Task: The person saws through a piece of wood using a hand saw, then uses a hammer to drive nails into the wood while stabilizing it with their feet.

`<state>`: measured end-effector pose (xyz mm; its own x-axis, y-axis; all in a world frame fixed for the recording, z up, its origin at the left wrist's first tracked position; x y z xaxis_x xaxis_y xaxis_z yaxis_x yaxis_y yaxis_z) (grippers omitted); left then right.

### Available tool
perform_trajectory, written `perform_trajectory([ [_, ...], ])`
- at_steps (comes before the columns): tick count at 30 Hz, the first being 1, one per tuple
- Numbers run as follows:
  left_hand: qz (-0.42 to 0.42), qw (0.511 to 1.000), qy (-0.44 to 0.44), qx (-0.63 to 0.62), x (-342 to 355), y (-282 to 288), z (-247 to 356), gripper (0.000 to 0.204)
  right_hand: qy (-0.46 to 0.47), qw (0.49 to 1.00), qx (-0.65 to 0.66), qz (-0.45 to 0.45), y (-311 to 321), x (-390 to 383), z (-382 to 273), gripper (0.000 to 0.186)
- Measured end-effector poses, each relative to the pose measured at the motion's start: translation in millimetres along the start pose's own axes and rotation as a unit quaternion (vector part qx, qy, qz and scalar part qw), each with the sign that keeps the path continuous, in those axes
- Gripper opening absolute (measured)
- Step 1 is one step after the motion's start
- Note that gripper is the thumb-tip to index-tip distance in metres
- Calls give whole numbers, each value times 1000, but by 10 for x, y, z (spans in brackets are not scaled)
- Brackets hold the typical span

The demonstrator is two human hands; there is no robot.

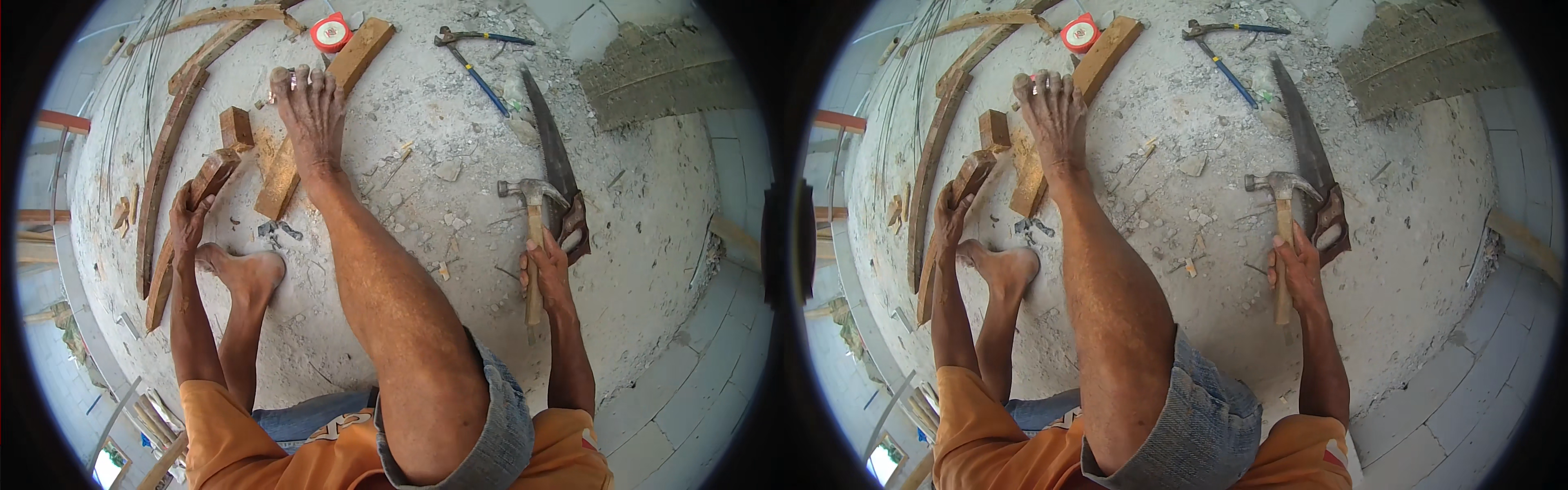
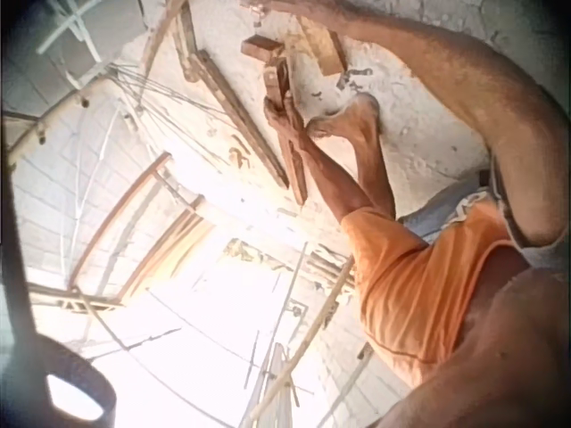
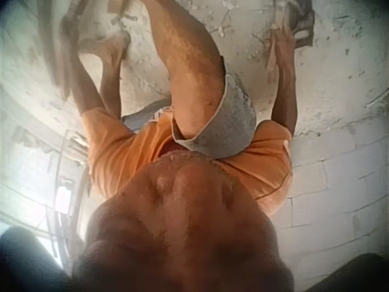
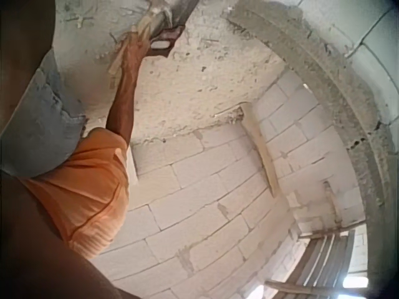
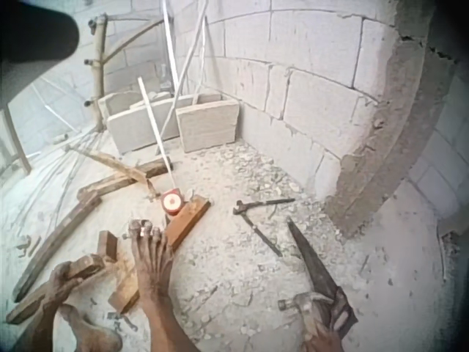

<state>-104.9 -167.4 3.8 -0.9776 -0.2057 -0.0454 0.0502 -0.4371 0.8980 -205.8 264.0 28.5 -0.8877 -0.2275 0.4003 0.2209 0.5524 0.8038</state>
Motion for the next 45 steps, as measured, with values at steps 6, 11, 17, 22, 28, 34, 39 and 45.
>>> perform_trajectory([
  [6,7,1000,-18,-23,177,11,729,72,-66,996,-53,37,-568,430,-344,49],
  [11,19,998,-33,-54,148,162,903,76,-109,993,-37,-31,-242,379,-126,44],
  [17,28,994,-12,-102,8,565,848,80,-62,971,39,-227,799,277,566,48],
  [22,47,992,8,-117,-223,1135,937,86,187,945,-10,-267,789,838,-721,49],
  [28,65,991,-40,-112,-435,1371,861,92,303,823,-174,-448,-558,572,-1014,56],
  [34,32,990,-77,-110,-436,1515,925,89,386,816,-292,-315,-1349,132,-782,60],
  [39,10,990,-114,-88,-365,1436,936,87,369,795,-313,-366,-1570,209,-763,42],
  [45,-45,982,-116,-142,-450,1266,947,92,407,814,-333,-246,-1059,-96,-1134,25],
])
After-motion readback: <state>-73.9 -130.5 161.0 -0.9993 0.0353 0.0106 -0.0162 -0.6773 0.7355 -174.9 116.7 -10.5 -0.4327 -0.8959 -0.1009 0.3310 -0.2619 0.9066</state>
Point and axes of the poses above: each hand's wrist, its own x-axis towards the middle knuckle, its own y-axis out of the back of the hand, z = x × y, the point moved 8 cm from there along x, towards the middle knuckle, and after that the axes turned 7 degrees about -z, right-handed, at the moved point
